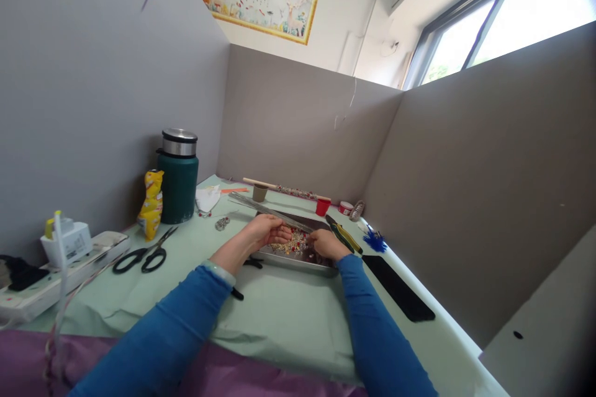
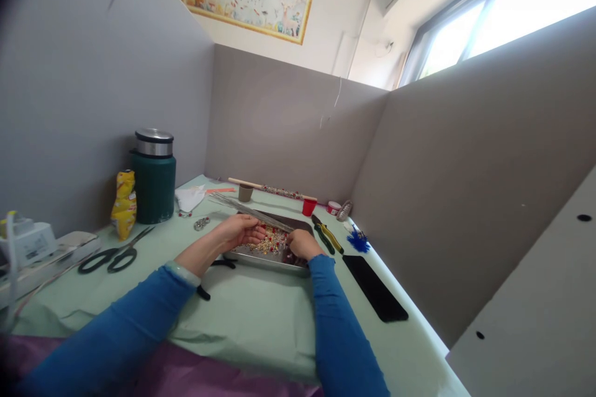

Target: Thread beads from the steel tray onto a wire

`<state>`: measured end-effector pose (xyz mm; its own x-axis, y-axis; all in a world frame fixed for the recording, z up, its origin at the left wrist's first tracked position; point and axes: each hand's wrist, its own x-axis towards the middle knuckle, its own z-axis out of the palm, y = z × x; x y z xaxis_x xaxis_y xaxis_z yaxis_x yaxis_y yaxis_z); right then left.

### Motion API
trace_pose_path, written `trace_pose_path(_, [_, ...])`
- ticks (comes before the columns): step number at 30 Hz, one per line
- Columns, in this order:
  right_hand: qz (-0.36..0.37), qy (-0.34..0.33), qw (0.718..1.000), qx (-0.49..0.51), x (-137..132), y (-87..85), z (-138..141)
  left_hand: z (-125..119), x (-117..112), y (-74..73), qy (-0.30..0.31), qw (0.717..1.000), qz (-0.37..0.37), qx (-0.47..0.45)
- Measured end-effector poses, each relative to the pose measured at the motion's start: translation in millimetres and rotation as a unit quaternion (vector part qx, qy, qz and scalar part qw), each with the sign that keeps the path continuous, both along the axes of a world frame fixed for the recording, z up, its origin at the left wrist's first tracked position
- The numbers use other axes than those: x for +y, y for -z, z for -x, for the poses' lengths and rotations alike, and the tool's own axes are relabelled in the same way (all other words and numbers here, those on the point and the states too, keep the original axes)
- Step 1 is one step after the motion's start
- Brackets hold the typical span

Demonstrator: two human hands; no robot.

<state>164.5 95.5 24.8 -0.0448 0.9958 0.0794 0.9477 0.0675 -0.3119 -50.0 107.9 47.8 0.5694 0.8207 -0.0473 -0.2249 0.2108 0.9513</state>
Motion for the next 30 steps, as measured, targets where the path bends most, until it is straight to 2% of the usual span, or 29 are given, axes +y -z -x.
trace_pose_path(3, [-0.021,0.026,0.999,-0.015,1,0.8,-4,0,-1,-1.2,0.003,1.0,0.0,0.005])
trace_pose_path(8, [-0.015,-0.032,0.999,-0.014,2,2.3,-1,0,-1,-0.7,0.004,1.0,-0.001,0.005])
trace_pose_path(12, [-0.01,-0.02,1.0,-0.022,1,2.7,1,0,1,0.9,-0.004,1.0,0.0,-0.001])
trace_pose_path(17, [-0.019,-0.034,0.999,-0.02,0,1.9,3,1,2,-0.4,-0.008,0.999,0.038,-0.024])
trace_pose_path(22, [-0.027,-0.02,0.999,-0.03,-1,1.1,7,1,9,2.9,-0.014,0.997,0.056,-0.042])
trace_pose_path(24, [-0.034,-0.046,0.998,-0.019,-2,0.9,10,1,12,5.2,-0.018,0.996,0.068,-0.05])
trace_pose_path(27, [-0.026,-0.077,0.997,-0.006,-4,-0.4,14,1,15,7.0,-0.037,0.993,0.086,-0.068])
trace_pose_path(30, [-0.032,-0.074,0.997,0.002,-5,-4.2,16,2,17,6.5,-0.065,0.988,0.107,-0.088])
